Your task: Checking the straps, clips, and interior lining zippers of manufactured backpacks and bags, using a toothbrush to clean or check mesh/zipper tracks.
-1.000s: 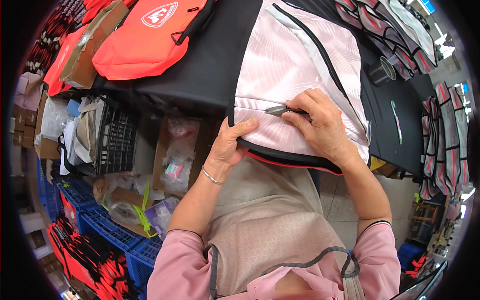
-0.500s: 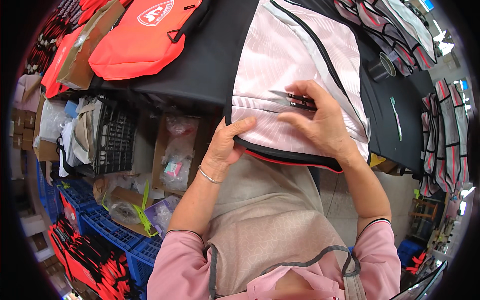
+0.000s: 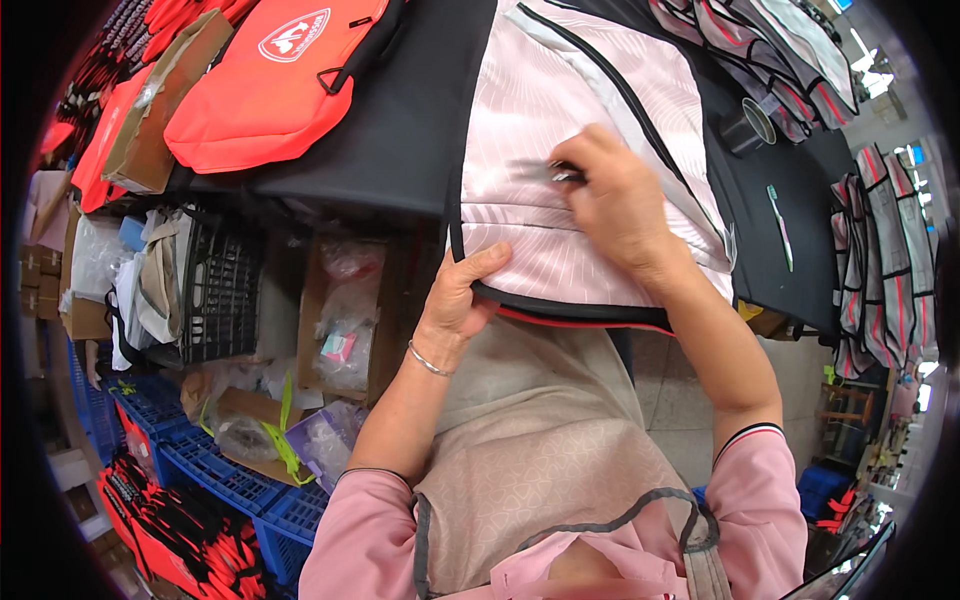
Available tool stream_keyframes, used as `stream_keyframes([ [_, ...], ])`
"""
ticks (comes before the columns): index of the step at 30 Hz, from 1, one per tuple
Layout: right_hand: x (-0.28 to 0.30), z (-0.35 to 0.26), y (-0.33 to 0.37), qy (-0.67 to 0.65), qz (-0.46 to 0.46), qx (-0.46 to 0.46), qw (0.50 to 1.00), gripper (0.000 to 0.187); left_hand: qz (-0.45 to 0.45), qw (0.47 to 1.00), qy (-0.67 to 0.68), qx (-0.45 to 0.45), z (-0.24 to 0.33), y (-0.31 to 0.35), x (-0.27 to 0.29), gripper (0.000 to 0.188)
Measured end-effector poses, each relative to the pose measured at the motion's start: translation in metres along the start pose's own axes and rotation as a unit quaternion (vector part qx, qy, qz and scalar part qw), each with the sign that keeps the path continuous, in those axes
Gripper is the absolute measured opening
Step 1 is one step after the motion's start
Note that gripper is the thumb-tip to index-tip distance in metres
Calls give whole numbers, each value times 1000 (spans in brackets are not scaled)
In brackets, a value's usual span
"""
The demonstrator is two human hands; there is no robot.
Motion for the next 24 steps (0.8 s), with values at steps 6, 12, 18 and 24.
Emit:
stream_keyframes([
  [6, 27, -9, 25, -111, 6, -116, 987, 26, -10, 999, 34, 0, -2, 1, 1, 50],
  [12, 21, -13, 34, 20, 25, 16, 999, 23, -24, 999, 43, 2, -5, 2, -2, 48],
  [18, 15, -14, 32, 88, 34, 70, 993, 21, -20, 999, 45, 7, -7, 3, -1, 47],
  [24, 12, -10, 27, 69, 28, 62, 995, 21, -13, 999, 48, 5, -5, -3, 1, 46],
])
Point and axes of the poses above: each hand's wrist, its own y-axis away from the middle knuckle, its own x-axis out of the back of the hand, z = x × y, the point moved 2 cm from there along -y, towards the middle knuckle, and after that the axes turned 4 degrees about z, right-handed, at the moved point
